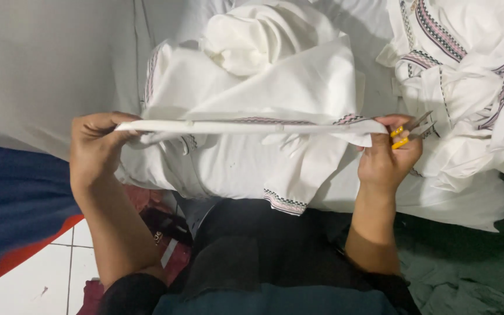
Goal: The person is inspecting white garments and using a pair of thread snips to remove loose threads from the seams and edges.
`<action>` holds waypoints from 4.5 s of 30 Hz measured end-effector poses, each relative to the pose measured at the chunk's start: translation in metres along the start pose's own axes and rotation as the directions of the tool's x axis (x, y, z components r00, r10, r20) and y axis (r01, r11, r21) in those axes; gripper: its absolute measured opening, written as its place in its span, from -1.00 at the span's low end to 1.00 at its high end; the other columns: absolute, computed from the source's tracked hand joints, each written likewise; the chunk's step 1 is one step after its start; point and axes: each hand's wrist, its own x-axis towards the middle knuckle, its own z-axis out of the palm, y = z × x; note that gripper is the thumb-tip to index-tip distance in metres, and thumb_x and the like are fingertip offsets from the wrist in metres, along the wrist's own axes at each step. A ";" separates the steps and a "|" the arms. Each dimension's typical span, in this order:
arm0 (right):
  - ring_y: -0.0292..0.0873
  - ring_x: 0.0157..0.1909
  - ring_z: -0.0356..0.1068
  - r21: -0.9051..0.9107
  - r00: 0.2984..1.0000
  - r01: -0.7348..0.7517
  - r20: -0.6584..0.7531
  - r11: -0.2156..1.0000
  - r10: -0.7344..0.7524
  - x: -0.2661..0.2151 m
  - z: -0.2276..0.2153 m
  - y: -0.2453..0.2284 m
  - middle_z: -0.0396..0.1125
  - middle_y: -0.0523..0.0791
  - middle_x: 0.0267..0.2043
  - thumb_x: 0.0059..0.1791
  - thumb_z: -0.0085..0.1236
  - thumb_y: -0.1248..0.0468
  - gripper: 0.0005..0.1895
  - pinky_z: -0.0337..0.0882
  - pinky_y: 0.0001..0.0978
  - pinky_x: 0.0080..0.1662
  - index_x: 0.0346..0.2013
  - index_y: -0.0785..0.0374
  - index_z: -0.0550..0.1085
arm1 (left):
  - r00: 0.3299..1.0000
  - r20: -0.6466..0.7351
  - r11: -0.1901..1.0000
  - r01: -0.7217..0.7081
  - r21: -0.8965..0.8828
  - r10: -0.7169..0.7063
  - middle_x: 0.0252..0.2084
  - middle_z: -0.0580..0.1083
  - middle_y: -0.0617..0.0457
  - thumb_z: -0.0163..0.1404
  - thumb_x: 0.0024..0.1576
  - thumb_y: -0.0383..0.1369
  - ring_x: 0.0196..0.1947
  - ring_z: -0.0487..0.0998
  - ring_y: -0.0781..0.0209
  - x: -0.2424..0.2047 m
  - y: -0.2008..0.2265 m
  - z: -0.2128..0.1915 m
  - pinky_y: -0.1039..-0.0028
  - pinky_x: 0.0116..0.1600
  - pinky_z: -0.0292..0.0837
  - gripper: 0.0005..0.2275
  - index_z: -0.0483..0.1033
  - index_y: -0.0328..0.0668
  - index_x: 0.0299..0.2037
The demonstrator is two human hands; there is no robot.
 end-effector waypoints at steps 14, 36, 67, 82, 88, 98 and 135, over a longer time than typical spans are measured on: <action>-0.28 -0.74 -0.01 0.116 0.949 -0.311 -0.018 0.943 0.315 0.010 0.006 -0.014 0.07 -0.17 -0.61 -0.06 0.25 0.23 -0.76 -0.05 -0.45 -0.70 -0.32 0.30 0.38 | 0.997 -0.081 0.943 -0.033 -0.330 0.006 -0.59 0.24 0.31 0.01 0.35 -0.27 -0.55 0.13 0.50 0.019 0.022 0.018 0.58 -0.38 -0.01 -0.63 0.33 -0.11 -0.55; -0.34 -0.49 0.33 -0.295 0.962 -0.248 0.036 0.923 0.270 0.010 -0.018 0.071 0.21 -0.18 -0.45 0.14 0.20 0.28 -0.84 0.41 -0.57 -0.52 -0.19 0.34 0.46 | 0.843 -0.044 0.563 -0.318 0.763 0.537 -0.21 0.49 0.04 0.37 -0.02 -0.22 -0.21 0.46 -0.02 0.033 0.006 0.182 0.26 -0.13 0.27 -0.69 0.64 -0.06 -0.12; -0.34 -0.59 0.11 -0.168 0.859 -0.190 0.449 0.967 0.247 -0.071 0.059 -0.035 0.20 -0.09 -0.50 0.13 -0.18 0.09 -0.55 0.22 -0.54 -0.48 0.04 0.47 0.37 | 0.870 -0.010 0.825 -0.463 0.324 0.493 -0.28 0.47 -0.05 -0.05 0.30 -0.49 -0.27 0.54 -0.12 0.000 0.007 0.168 0.23 -0.14 0.43 -0.93 0.43 -0.22 -0.25; -0.49 -0.75 -0.09 0.000 0.352 -0.890 0.638 0.456 0.685 -0.079 0.097 0.006 -0.02 -0.27 -0.64 0.18 -0.08 0.08 -0.66 0.20 -0.56 -0.59 -0.12 0.36 0.36 | 0.847 0.005 0.794 -0.500 0.346 0.531 -0.30 0.46 -0.06 -0.01 0.25 -0.56 -0.24 0.57 -0.13 -0.010 0.012 0.171 0.21 -0.11 0.48 -0.93 0.42 -0.27 -0.28; -0.45 -0.76 -0.12 0.017 0.362 -0.897 0.602 0.442 0.712 -0.080 0.101 0.010 -0.09 -0.27 -0.66 0.18 -0.08 0.12 -0.68 0.16 -0.54 -0.60 -0.17 0.37 0.37 | 0.847 0.009 0.787 -0.499 0.363 0.532 -0.31 0.45 -0.05 0.00 0.23 -0.58 -0.24 0.57 -0.11 -0.009 0.009 0.171 0.22 -0.13 0.49 -0.93 0.42 -0.27 -0.29; -0.45 -0.67 -0.02 -0.043 0.583 -0.684 0.567 0.728 0.582 -0.086 0.081 0.007 -0.03 -0.25 -0.63 0.17 -0.08 0.10 -0.62 0.21 -0.57 -0.52 -0.14 0.44 0.41 | 0.904 0.230 0.827 -0.424 0.369 0.361 -0.39 0.50 -0.14 0.03 0.24 -0.48 -0.30 0.58 -0.22 -0.023 0.016 0.145 0.12 -0.16 0.48 -0.89 0.51 -0.28 -0.35; -0.31 -0.56 0.22 -0.474 0.985 -0.023 0.140 0.880 0.101 -0.028 0.020 0.029 0.24 -0.12 -0.58 0.06 0.27 0.40 -0.71 0.32 -0.44 -0.40 0.06 0.37 0.48 | 0.929 0.292 0.798 -0.351 0.490 0.229 -0.42 0.57 -0.18 0.22 0.15 -0.26 -0.27 0.63 -0.24 -0.041 -0.010 0.152 0.11 -0.13 0.52 -0.79 0.60 -0.24 -0.41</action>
